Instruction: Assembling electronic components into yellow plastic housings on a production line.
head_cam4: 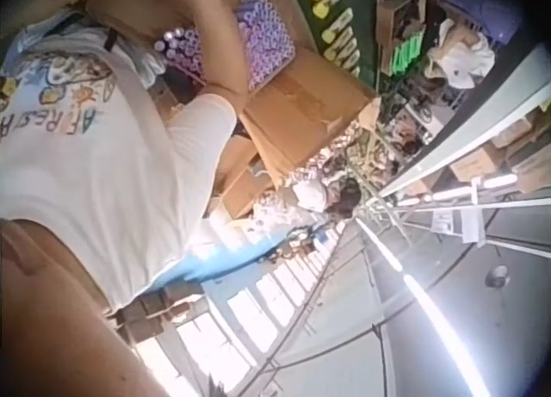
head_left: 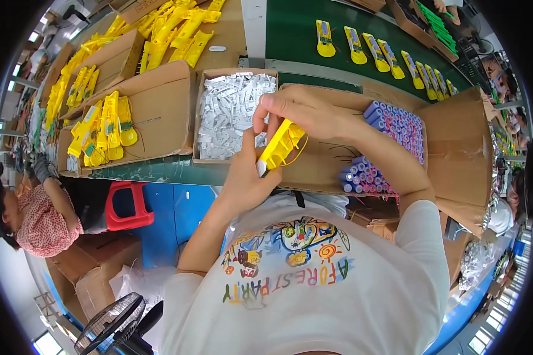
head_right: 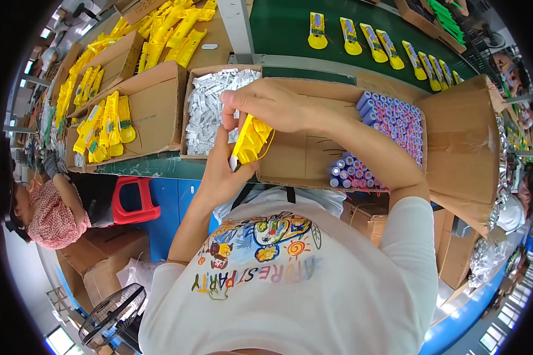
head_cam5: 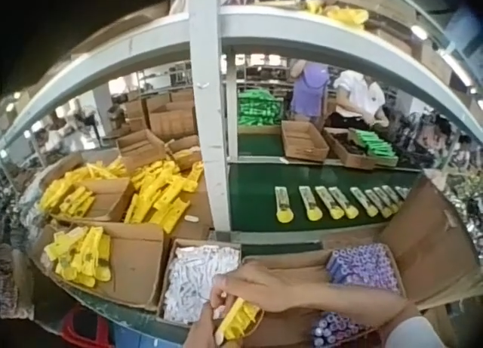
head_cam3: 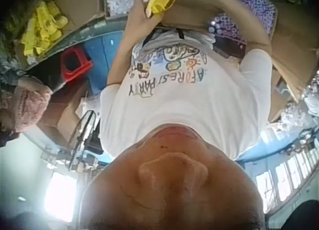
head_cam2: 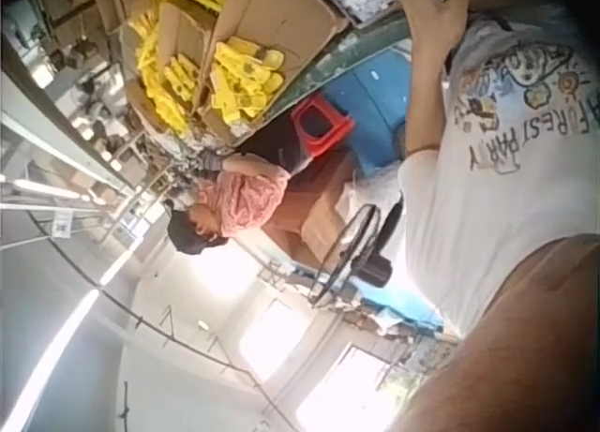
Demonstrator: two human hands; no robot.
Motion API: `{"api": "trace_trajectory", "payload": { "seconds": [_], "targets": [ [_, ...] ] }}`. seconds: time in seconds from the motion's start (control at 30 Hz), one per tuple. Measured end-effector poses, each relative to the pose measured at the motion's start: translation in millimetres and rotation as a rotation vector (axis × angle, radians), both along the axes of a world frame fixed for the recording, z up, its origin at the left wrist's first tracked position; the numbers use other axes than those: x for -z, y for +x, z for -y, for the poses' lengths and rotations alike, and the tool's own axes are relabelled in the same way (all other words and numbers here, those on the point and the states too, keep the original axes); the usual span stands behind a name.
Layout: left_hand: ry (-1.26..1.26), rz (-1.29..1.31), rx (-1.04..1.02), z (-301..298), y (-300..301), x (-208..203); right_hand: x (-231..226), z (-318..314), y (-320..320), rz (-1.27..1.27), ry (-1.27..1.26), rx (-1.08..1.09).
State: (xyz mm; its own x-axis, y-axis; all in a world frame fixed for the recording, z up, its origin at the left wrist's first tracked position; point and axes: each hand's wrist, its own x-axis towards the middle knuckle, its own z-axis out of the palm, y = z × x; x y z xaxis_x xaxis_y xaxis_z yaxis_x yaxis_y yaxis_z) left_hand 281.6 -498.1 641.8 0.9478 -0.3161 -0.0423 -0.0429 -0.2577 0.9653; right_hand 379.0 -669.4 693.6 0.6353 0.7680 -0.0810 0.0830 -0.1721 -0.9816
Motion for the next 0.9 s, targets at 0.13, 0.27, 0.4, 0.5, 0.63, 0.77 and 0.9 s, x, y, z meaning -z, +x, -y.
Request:
{"api": "trace_trajectory", "payload": {
  "seconds": [0.13, 0.27, 0.4, 0.5, 0.63, 0.77, 0.9],
  "targets": [
    [-0.206, 0.010, 0.042, 11, -5, 7, 10, 7, 12, 0.005, 0.028, -0.032],
    [-0.810, -0.440, 0.020, 1, 8, -14, 19, 20, 8, -0.041, 0.215, 0.398],
    [-1.188, -0.732, -0.183, -5, 17, -9, 10, 16, -40, 1.190, 0.029, 0.170],
    [-1.148, -0.688, -0.190, -5, 16, -3, 28, 20, -45, 1.222, 0.066, -0.058],
    [-1.084, -0.529, -0.233, 6, 12, -9, 33, 37, -47, -0.149, 0.060, 0.245],
    [-0.788, -0.284, -0.125, 21, 0, 0, 11, 21, -49, -0.255, 0.207, 0.368],
    [-0.579, -0.142, -0.145, 30, 3, 2, 9, 13, -60, 0.083, -0.002, 0.469]
  ]
}}
